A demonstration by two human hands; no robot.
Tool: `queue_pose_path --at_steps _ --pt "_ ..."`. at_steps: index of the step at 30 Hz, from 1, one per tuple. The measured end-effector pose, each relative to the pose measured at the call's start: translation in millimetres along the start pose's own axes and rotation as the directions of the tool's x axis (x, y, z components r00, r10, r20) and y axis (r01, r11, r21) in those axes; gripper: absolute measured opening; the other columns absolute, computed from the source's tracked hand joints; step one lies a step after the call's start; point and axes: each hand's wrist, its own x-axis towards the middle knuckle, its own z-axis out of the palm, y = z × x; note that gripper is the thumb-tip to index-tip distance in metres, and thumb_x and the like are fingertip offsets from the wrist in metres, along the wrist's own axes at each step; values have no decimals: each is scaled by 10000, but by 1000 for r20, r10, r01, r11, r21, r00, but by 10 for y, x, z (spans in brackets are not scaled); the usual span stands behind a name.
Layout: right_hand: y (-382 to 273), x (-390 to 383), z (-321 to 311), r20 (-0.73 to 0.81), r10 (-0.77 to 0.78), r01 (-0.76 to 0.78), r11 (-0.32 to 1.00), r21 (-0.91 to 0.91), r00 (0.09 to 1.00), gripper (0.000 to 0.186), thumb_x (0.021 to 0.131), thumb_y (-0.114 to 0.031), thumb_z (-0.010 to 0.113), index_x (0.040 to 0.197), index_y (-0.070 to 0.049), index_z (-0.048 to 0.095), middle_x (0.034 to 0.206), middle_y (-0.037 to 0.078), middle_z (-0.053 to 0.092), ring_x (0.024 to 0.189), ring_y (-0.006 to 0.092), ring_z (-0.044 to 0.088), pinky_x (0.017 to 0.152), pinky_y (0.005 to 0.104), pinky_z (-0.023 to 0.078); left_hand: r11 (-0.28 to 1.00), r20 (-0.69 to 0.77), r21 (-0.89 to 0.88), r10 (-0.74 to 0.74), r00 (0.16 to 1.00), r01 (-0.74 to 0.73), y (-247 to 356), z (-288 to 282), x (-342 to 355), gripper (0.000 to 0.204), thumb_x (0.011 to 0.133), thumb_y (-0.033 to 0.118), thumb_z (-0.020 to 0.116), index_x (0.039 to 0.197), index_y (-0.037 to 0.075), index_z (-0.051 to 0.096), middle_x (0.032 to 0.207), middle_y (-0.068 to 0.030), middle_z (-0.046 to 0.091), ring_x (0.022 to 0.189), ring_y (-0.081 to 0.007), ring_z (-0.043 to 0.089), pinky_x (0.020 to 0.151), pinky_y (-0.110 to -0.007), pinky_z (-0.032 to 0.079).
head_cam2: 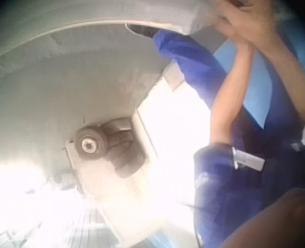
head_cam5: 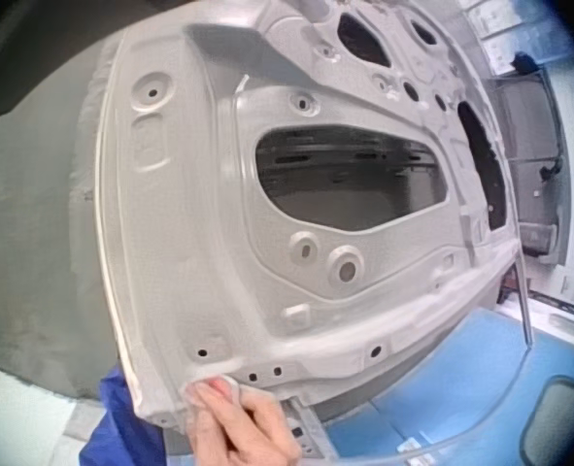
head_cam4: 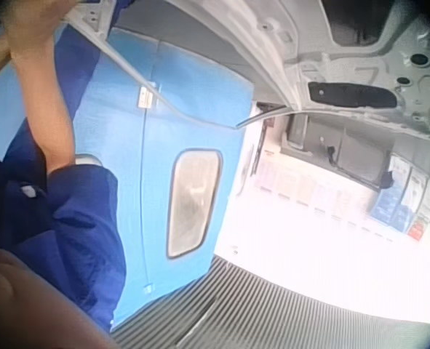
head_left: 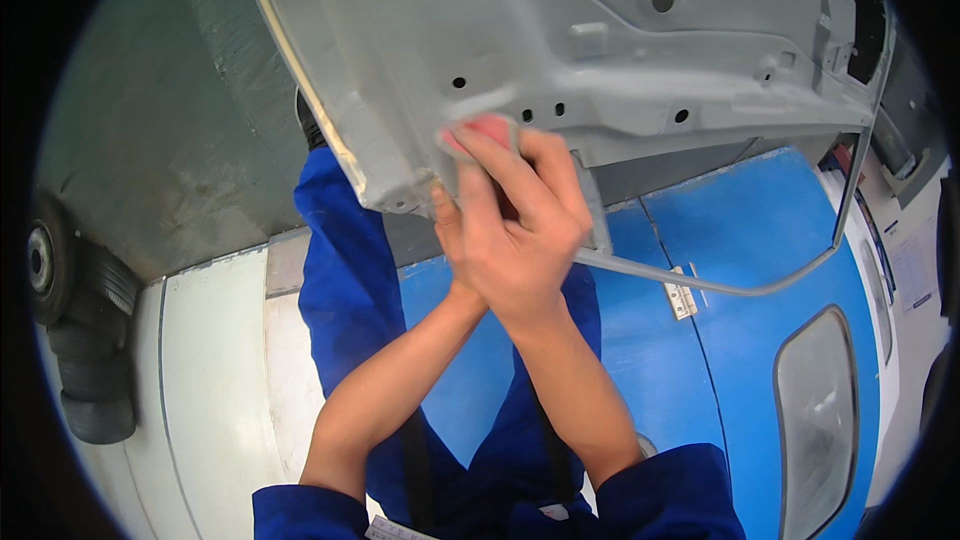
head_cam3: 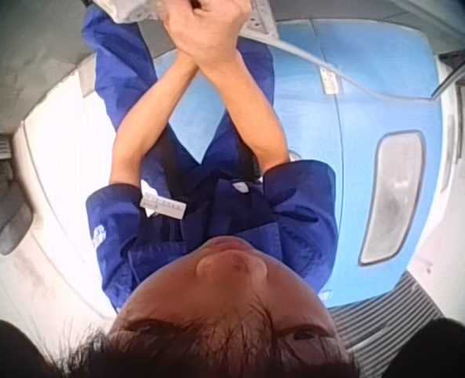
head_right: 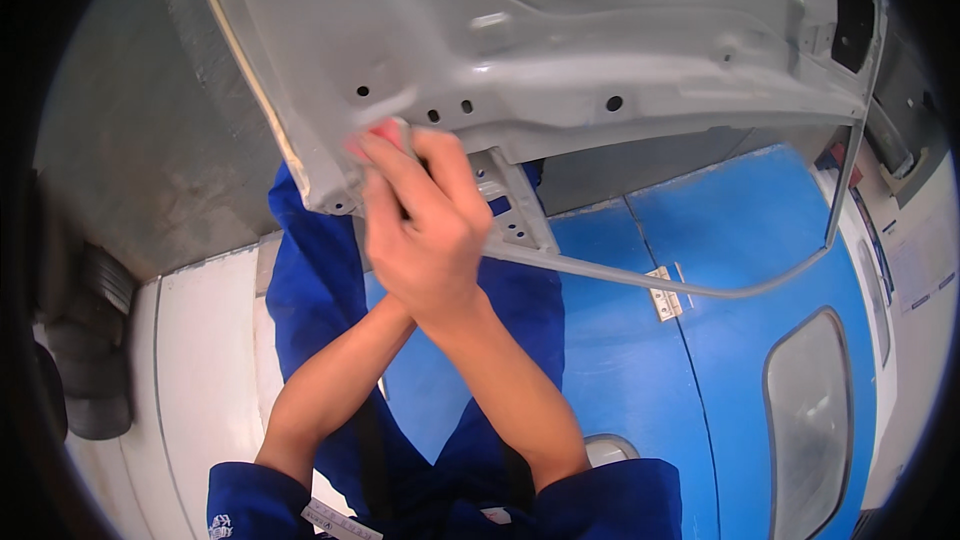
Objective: The person sands the edges and surfaces of a car door and a car hood using a red sanding block. They work on both the interior and exterior surfaces, moving around the parts to reach different areas. The person then walks away from the parts toward the garage exit.
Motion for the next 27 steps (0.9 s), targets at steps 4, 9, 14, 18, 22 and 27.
queue_pose_path --at_steps 4,9,14,18,22,27 --pt "-68 358 141 47 -141 142 990 -25 989 301 753 82 668 1010 -40 764 886 93 629 691 169 593 604 291 481 1000 -22 2 5 1000 -5 -6 -1 38 635 1066 521 345 1456 25 427 1438 -96 495 1325 -226 459 1089 -362 380" --pt "345 409 -737 91 -213 231 919 -319 973 254 828 23 701 1058 -63 766 940 81 633 719 171 602 619 279 486 1000 -181 -13 0 984 -3 -68 -48 -35 655 1066 534 333 1453 13 429 1464 -95 476 1350 -230 431 1129 -367 324" --pt "905 581 -1612 -153 -85 -9 848 -530 985 265 883 -42 721 1142 -89 752 947 88 611 724 167 590 604 297 478 1000 -175 10 30 984 -29 -129 -79 -82 670 1062 548 322 1466 21 412 1467 -91 469 1355 -235 425 1145 -365 299" --pt "648 208 -1023 -119 -118 75 945 -318 986 226 902 11 698 1120 -10 750 1040 75 633 883 139 614 751 254 507 1000 -184 2 7 983 -7 -89 -31 -38 672 1062 554 301 1486 39 389 1490 -83 438 1374 -235 400 1152 -368 288" --pt "824 355 -1242 -89 -177 125 900 -417 980 204 910 11 683 1098 -18 757 1058 89 644 879 145 626 726 246 509 995 -152 58 92 984 -84 -60 1 -36 666 1066 547 279 1494 46 377 1492 -88 433 1373 -235 398 1153 -368 286" --pt "652 128 -915 -244 -7 -36 985 -171 970 220 868 29 712 1084 11 752 1007 124 653 837 207 650 728 293 543 995 -162 72 85 983 -74 -81 -44 21 627 1070 528 265 1445 49 419 1433 -86 477 1339 -231 427 1146 -374 298"
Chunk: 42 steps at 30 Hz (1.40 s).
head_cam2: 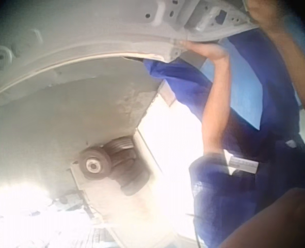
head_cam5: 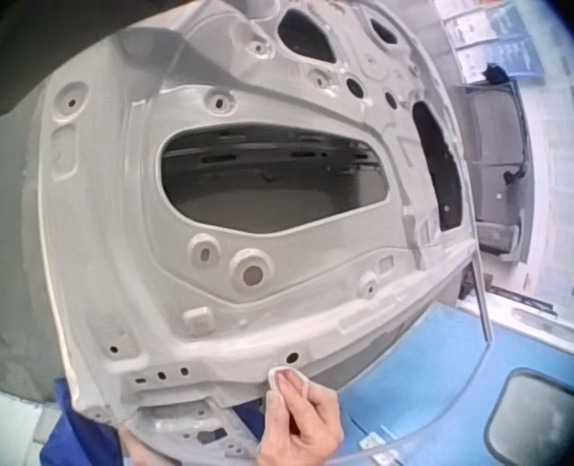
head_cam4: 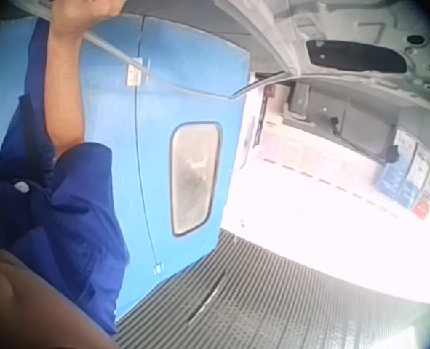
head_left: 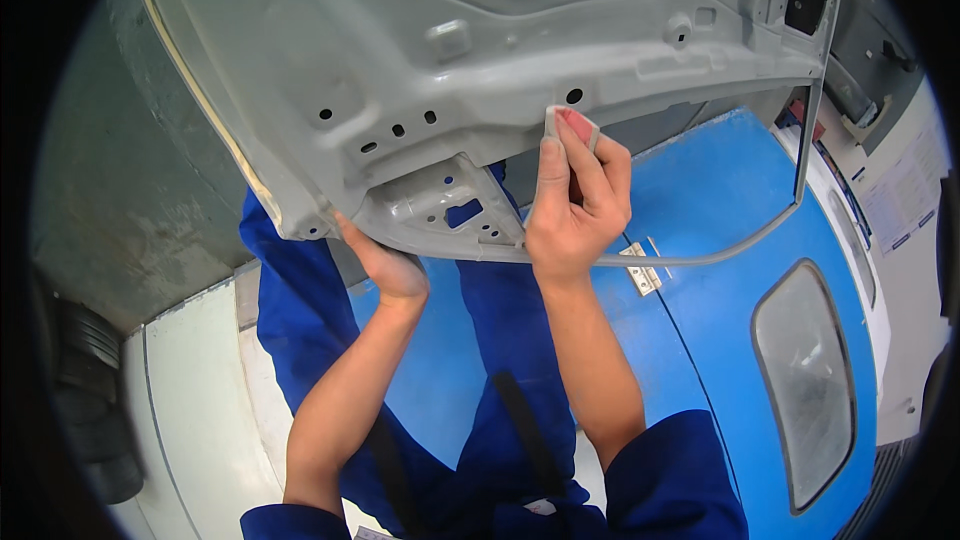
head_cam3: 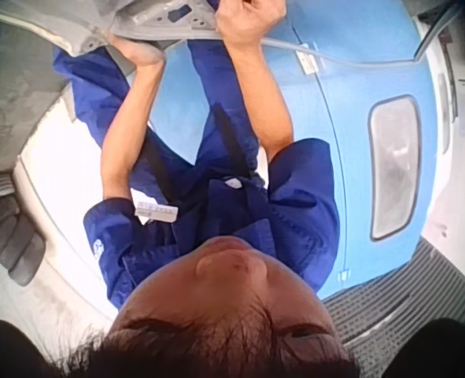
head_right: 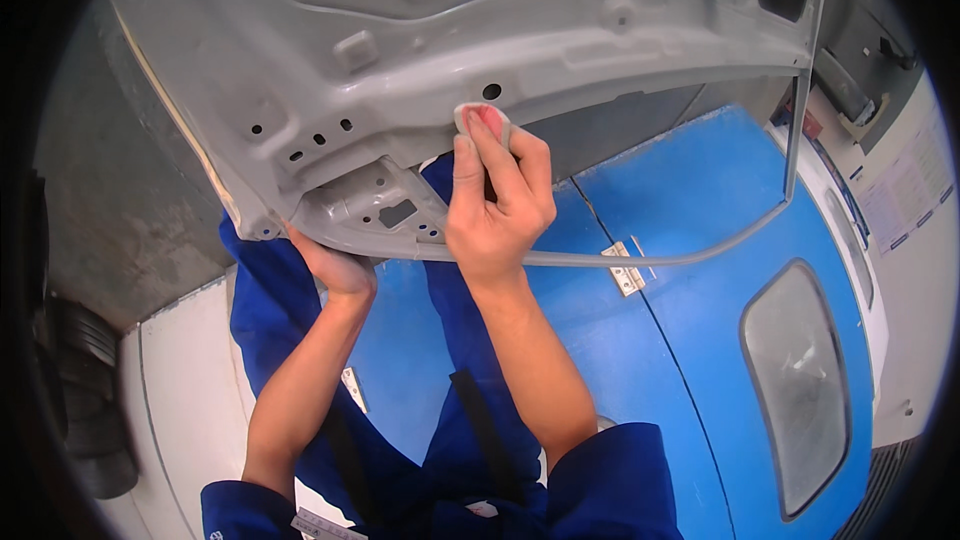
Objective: The person sands the edges and surfaces of a car door and a car hood using a red sanding block. They work on both the interior and exterior surfaces, moving around the parts to reach different areas. The person then walks away from the parts toward the garage exit.
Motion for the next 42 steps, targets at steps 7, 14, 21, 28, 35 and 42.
queue_pose_path --at_steps 7,14,21,28,35,42 --pt "77 99 -201 36 14 -13 999 -43 999 216 873 21 710 1083 0 755 1001 107 663 805 179 632 674 284 526 999 -8 33 36 999 -36 -56 -37 15 640 1062 553 269 1455 66 405 1436 -85 473 1343 -236 423 1147 -380 302" --pt "330 -38 -273 195 -247 268 959 -92 949 208 822 -9 754 1026 -42 772 917 82 627 770 231 625 681 328 534 994 -13 87 61 998 -60 -42 -64 27 667 1058 575 264 1476 70 385 1439 -89 463 1338 -242 432 1146 -383 313" --pt "730 523 -581 -111 26 -57 956 -288 994 192 886 -29 688 1053 -73 772 951 99 651 738 229 624 641 329 514 993 -54 67 96 994 -92 -64 -27 11 619 1063 534 280 1477 86 384 1405 -93 477 1319 -237 450 1129 -376 340" --pt "282 247 -312 321 -324 382 914 -135 890 210 801 -37 770 1008 -73 771 908 105 656 769 263 639 657 343 545 977 45 122 172 984 -176 -130 -144 121 523 1064 446 311 1431 88 409 1393 -92 479 1306 -235 456 1121 -384 348" --pt "706 647 -678 183 -270 322 862 -391 945 129 924 -47 682 1021 -48 767 809 93 615 744 234 610 636 313 511 978 -26 136 165 986 -160 -128 -94 58 552 1063 486 299 1414 81 432 1384 -90 495 1298 -244 474 1114 -393 366" --pt "695 636 -605 355 -522 605 775 -182 775 259 730 -25 761 968 -122 785 898 37 623 742 221 586 635 338 493 999 -132 -3 53 990 -54 -14 133 103 541 1021 514 324 1342 118 503 1278 -36 559 1196 -213 555 984 -377 478"
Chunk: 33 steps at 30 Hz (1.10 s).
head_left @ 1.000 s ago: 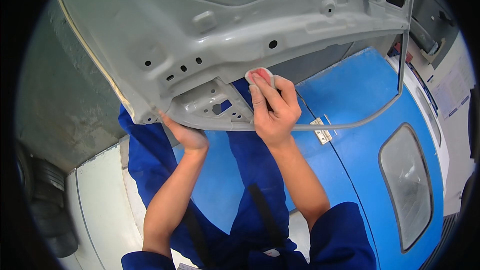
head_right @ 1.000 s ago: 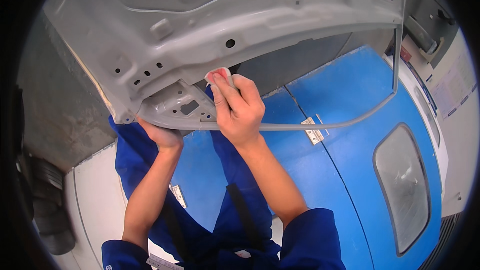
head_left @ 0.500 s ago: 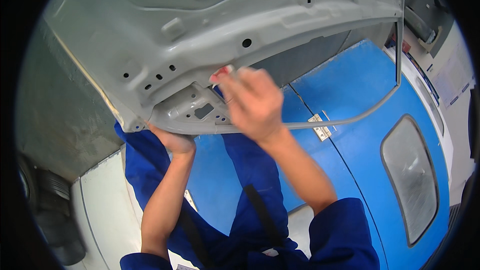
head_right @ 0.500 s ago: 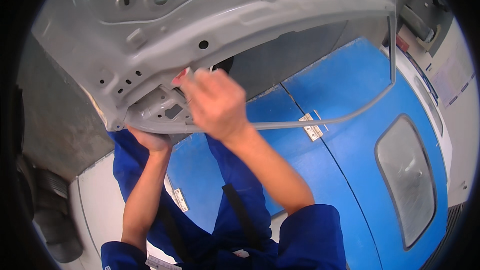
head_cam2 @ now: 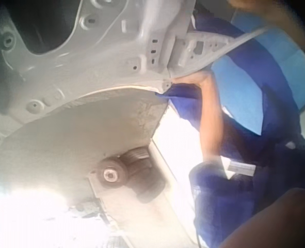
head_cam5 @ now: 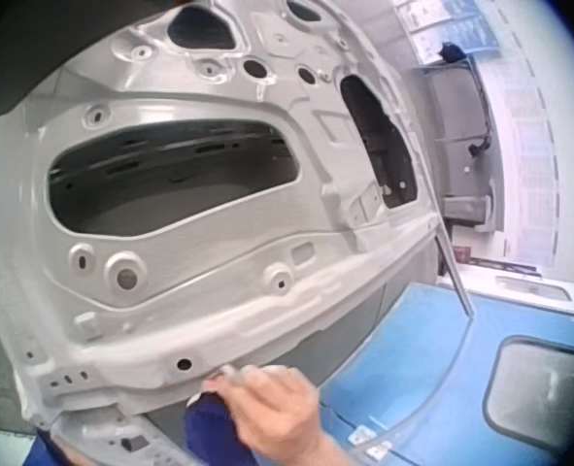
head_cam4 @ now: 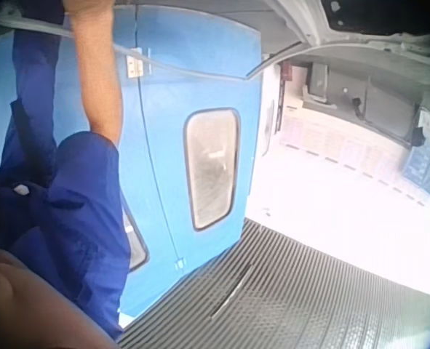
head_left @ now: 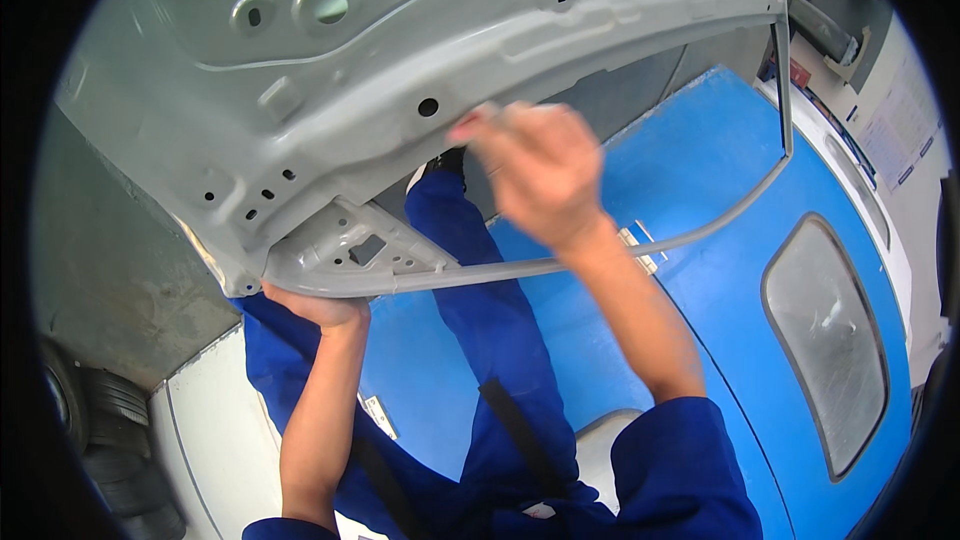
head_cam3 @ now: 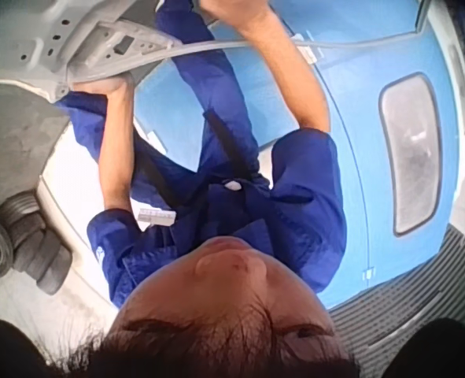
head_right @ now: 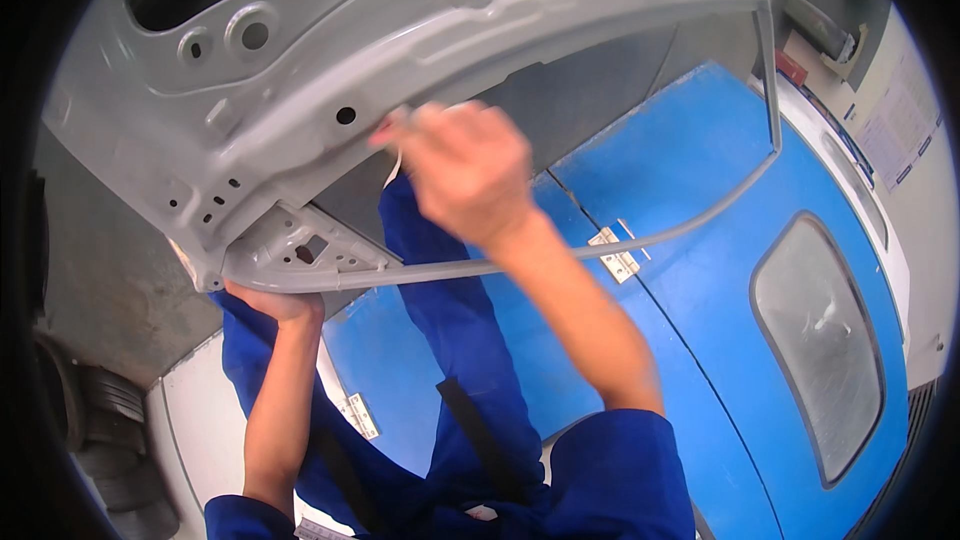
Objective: The person sands the edges and surfaces of a car door and a car hood using a red sanding block. They work on both the interior and exterior surfaces, moving around the parts to reach different areas. The person then walks away from the parts toward the garage exit.
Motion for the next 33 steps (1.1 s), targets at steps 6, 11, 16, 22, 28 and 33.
queue_pose_path --at_steps 6,11,16,22,28,33 --pt "1572 -101 -716 -204 381 -416 894 -168 902 134 893 -62 680 958 -119 782 951 98 677 818 248 652 697 311 528 996 -83 -72 -64 994 58 11 37 -20 527 996 532 338 1287 139 532 1211 -8 577 1125 -194 587 903 -359 519" --pt "1799 -54 -976 -314 521 -543 839 17 794 131 913 -91 685 1001 -71 780 921 97 645 788 202 630 694 302 515 994 3 -77 -79 997 79 5 -36 -34 536 993 518 358 1302 116 530 1253 -31 563 1186 -213 564 988 -400 494" --pt "1119 302 -378 -309 508 -504 858 98 804 159 922 -109 701 1056 -59 770 988 56 647 852 195 625 756 295 500 992 -39 -122 -21 999 16 -34 -12 -17 531 1000 502 349 1316 114 528 1261 -33 562 1184 -222 567 1006 -399 486" --pt "44 727 21 88 43 -58 983 174 995 277 781 -23 645 1005 -139 758 926 58 708 888 260 655 770 364 545 997 -21 -75 -14 1000 13 31 116 -48 534 1005 508 342 1309 112 529 1259 -29 567 1170 -221 574 966 -399 510" --pt "1180 921 -233 -273 494 -464 870 167 826 131 916 -89 647 980 -53 755 830 129 638 809 304 612 707 406 498 998 28 -66 19 999 -17 -204 -279 96 570 1000 549 331 1315 115 523 1254 -50 573 1157 -227 578 955 -383 505" --pt "519 1102 291 -271 199 -161 975 153 942 143 936 -122 679 1036 -71 767 835 68 639 777 182 583 663 309 479 995 73 -2 102 992 -102 -188 -228 101 557 1019 517 315 1315 90 517 1273 -69 568 1177 -235 563 1002 -393 476"
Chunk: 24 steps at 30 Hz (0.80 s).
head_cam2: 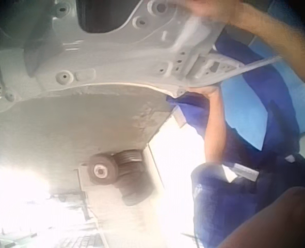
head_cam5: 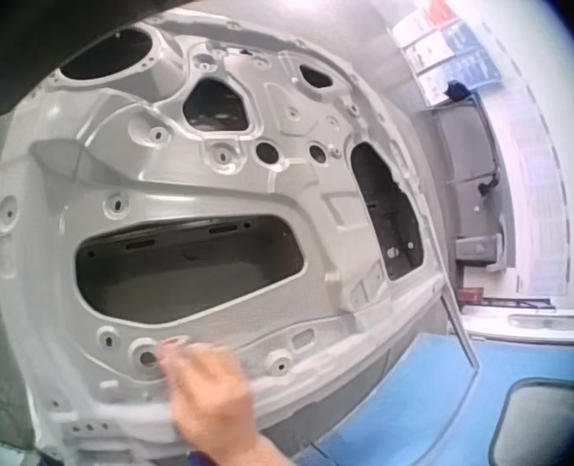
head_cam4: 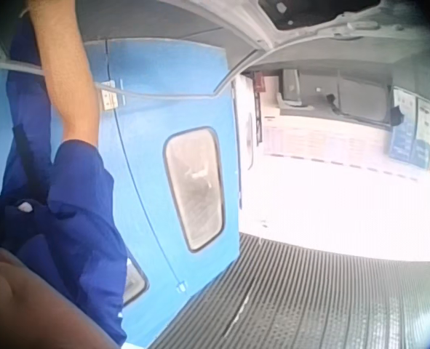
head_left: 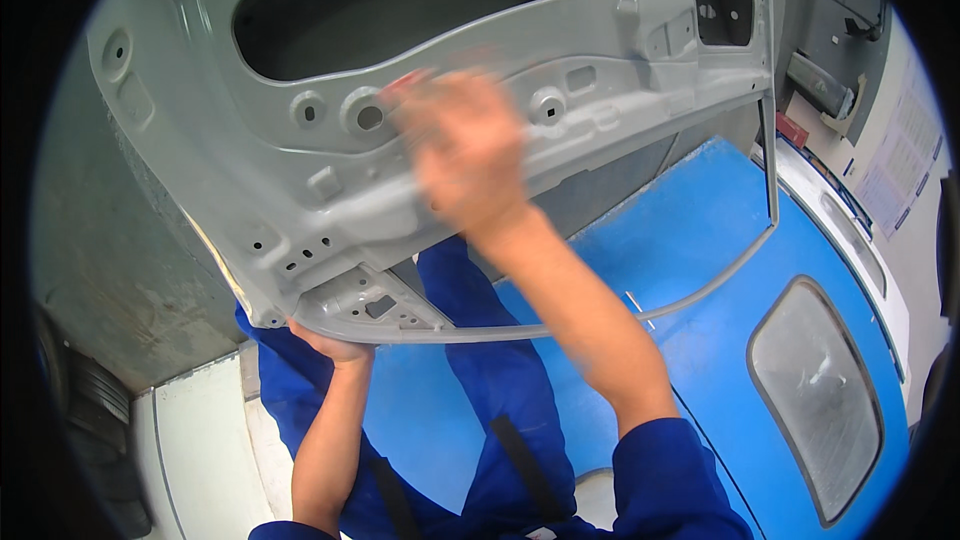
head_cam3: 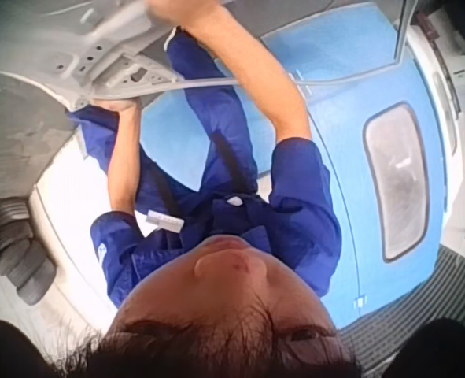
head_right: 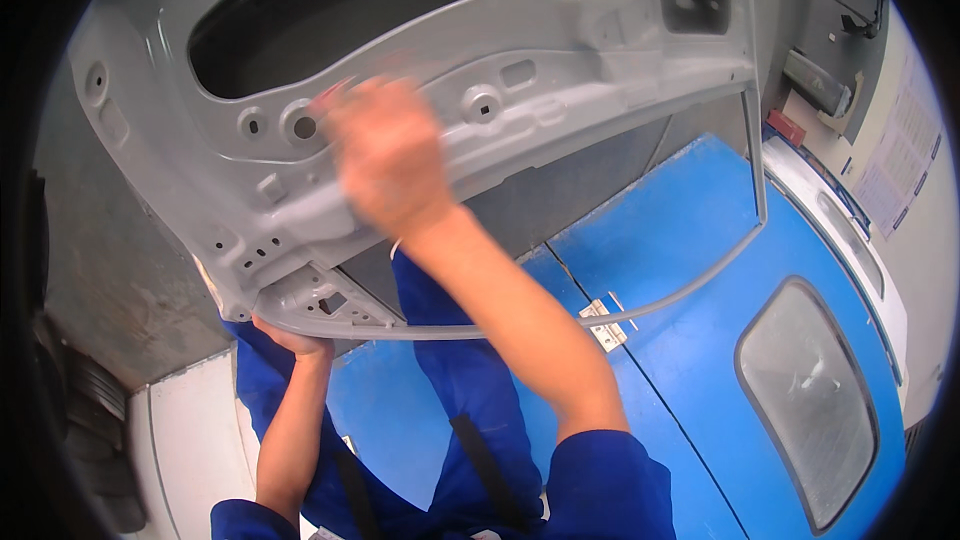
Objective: The person sands the edges and surfaces of a car door and a car hood using a red sanding block. They work on both the interior and exterior surfaces, moving around the parts to reach different areas. The person then walks away from the parts toward the garage exit.
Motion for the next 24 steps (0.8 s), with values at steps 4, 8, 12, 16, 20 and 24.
queue_pose_path --at_steps 4,8,12,16,20,24 --pt "96 180 -72 68 -75 78 995 -55 995 148 897 -94 683 1016 -93 772 801 77 633 768 221 596 654 343 483 996 19 69 64 998 -65 -53 -94 -1 572 1028 513 305 1342 76 495 1273 -94 565 1156 -245 578 983 -395 493" --pt "378 322 -142 -140 200 -224 956 -188 970 183 847 -44 681 990 -102 779 786 83 634 753 259 600 660 343 489 998 -58 1 60 996 -60 -83 21 3 581 1029 507 310 1376 73 475 1281 -109 562 1166 -253 575 983 -401 494" --pt "-832 -145 465 53 -57 51 992 114 997 167 858 -44 666 976 -103 769 806 79 645 734 279 597 673 352 491 998 20 -67 6 1000 -4 -18 49 -9 571 1025 488 328 1386 69 469 1300 -109 553 1200 -258 554 1012 -407 475" --pt "-97 328 75 95 -172 187 965 -186 981 129 866 -71 673 952 -90 768 879 97 718 746 282 626 674 356 506 999 -24 -31 9 1000 -10 -40 -19 -8 571 1026 490 335 1388 69 465 1321 -109 542 1214 -269 545 1029 -412 464" --pt "801 523 -264 -216 98 -146 965 -220 972 110 881 -133 697 946 -108 783 788 86 653 703 268 632 641 384 505 999 -1 11 35 999 -35 12 124 -15 570 1034 495 322 1374 65 477 1312 -104 547 1215 -260 542 1033 -410 455" --pt "-419 137 240 -31 228 -229 971 -68 973 114 854 -92 719 955 -89 773 794 96 623 693 278 599 642 395 485 999 -3 -49 18 1000 -19 30 96 -91 564 1040 485 318 1350 48 492 1303 -89 556 1221 -243 531 1051 -399 425"
